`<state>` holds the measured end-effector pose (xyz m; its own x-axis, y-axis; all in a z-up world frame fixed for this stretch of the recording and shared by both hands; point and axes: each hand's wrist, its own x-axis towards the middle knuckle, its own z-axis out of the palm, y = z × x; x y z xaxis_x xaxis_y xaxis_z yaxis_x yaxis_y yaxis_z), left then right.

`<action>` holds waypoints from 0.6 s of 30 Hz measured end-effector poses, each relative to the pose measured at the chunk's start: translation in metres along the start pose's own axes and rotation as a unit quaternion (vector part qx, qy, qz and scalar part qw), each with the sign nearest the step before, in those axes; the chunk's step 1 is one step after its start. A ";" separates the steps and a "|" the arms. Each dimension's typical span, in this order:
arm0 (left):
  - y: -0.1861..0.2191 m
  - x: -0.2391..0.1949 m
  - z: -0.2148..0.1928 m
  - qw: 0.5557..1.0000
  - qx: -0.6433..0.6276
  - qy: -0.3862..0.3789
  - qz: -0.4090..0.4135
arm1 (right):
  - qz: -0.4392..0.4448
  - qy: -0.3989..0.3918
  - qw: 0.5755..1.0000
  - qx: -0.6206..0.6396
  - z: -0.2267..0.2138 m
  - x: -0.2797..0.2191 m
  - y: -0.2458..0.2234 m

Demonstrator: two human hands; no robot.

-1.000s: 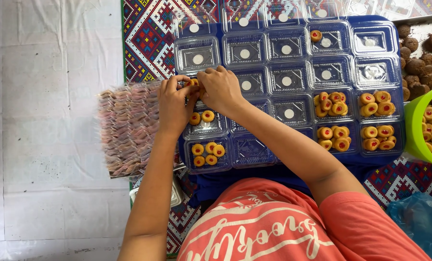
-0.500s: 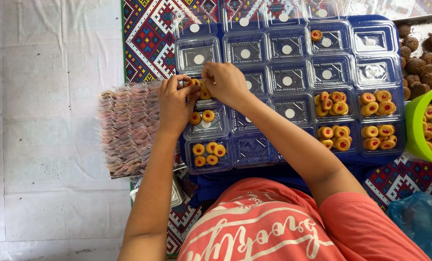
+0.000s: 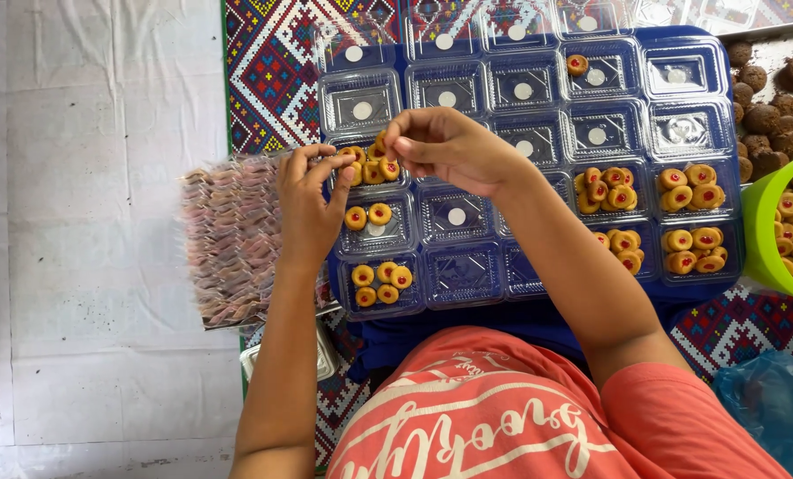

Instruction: Packaging small ring-shaped pastries into a multi-compartment plastic tray

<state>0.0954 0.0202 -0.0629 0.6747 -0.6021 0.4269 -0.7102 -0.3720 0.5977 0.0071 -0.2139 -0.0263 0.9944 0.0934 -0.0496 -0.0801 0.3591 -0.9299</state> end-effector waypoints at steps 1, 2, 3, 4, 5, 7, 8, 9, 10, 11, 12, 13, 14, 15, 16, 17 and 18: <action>0.004 -0.002 -0.003 1.000 -0.009 0.006 -0.004 | -0.004 -0.018 0.998 0.052 -0.003 -0.007 -0.002; 0.008 -0.003 -0.005 1.000 -0.009 0.006 -0.004 | -0.004 -0.017 0.998 0.052 -0.006 -0.016 -0.003; 0.011 -0.005 -0.007 1.000 -0.018 0.012 -0.004 | -0.016 -0.031 0.996 0.086 -0.010 -0.025 -0.004; 0.015 -0.007 -0.009 0.999 -0.027 0.018 -0.004 | -0.028 -0.045 0.991 0.119 -0.013 -0.035 -0.006; 0.022 -0.008 -0.012 0.999 -0.027 0.018 -0.004 | -0.029 -0.044 0.991 0.119 -0.012 -0.042 -0.009; 0.036 -0.008 -0.019 0.999 -0.047 0.014 -0.021 | -0.063 -0.072 0.982 0.164 -0.009 -0.058 -0.017; 0.038 -0.010 -0.020 0.999 -0.047 0.014 -0.020 | -0.064 -0.072 0.982 0.164 -0.006 -0.065 -0.020; 0.040 -0.011 -0.021 0.998 -0.052 0.017 -0.023 | -0.073 -0.084 0.977 0.181 -0.004 -0.072 -0.023; 0.043 -0.013 -0.021 0.998 -0.056 0.021 -0.026 | -0.082 -0.097 0.972 0.198 -0.001 -0.080 -0.026; 0.046 -0.014 -0.022 0.998 -0.057 0.021 -0.025 | -0.082 -0.096 0.972 0.197 0.002 -0.086 -0.030; 0.049 -0.015 -0.023 0.998 -0.056 0.022 -0.025 | -0.093 -0.107 0.968 0.205 0.006 -0.092 -0.034; 0.052 -0.015 -0.024 0.998 -0.056 0.022 -0.026 | -0.104 -0.117 0.964 0.213 0.010 -0.099 -0.037; 0.051 -0.018 -0.025 0.998 -0.056 0.022 -0.024 | -0.106 -0.117 0.964 0.213 0.010 -0.106 -0.041; 0.051 -0.019 -0.025 0.998 -0.048 0.017 -0.021 | -0.114 -0.110 0.964 0.212 0.009 -0.116 -0.044; 0.052 -0.021 -0.024 0.999 -0.040 0.012 -0.018 | -0.123 -0.104 0.964 0.210 0.007 -0.125 -0.048; 0.051 -0.024 -0.024 0.999 -0.043 0.008 -0.014 | -0.127 -0.098 0.965 0.209 -0.013 -0.144 -0.041; 0.050 -0.026 -0.023 0.999 -0.023 0.017 -0.019 | -0.157 -0.038 0.968 0.191 -0.033 -0.164 -0.034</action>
<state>0.0468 0.0333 -0.0288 0.7082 -0.5638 0.4249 -0.6739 -0.3606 0.6448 -0.1510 -0.2716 0.0012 0.9669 -0.0138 0.2547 0.1921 0.6963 -0.6915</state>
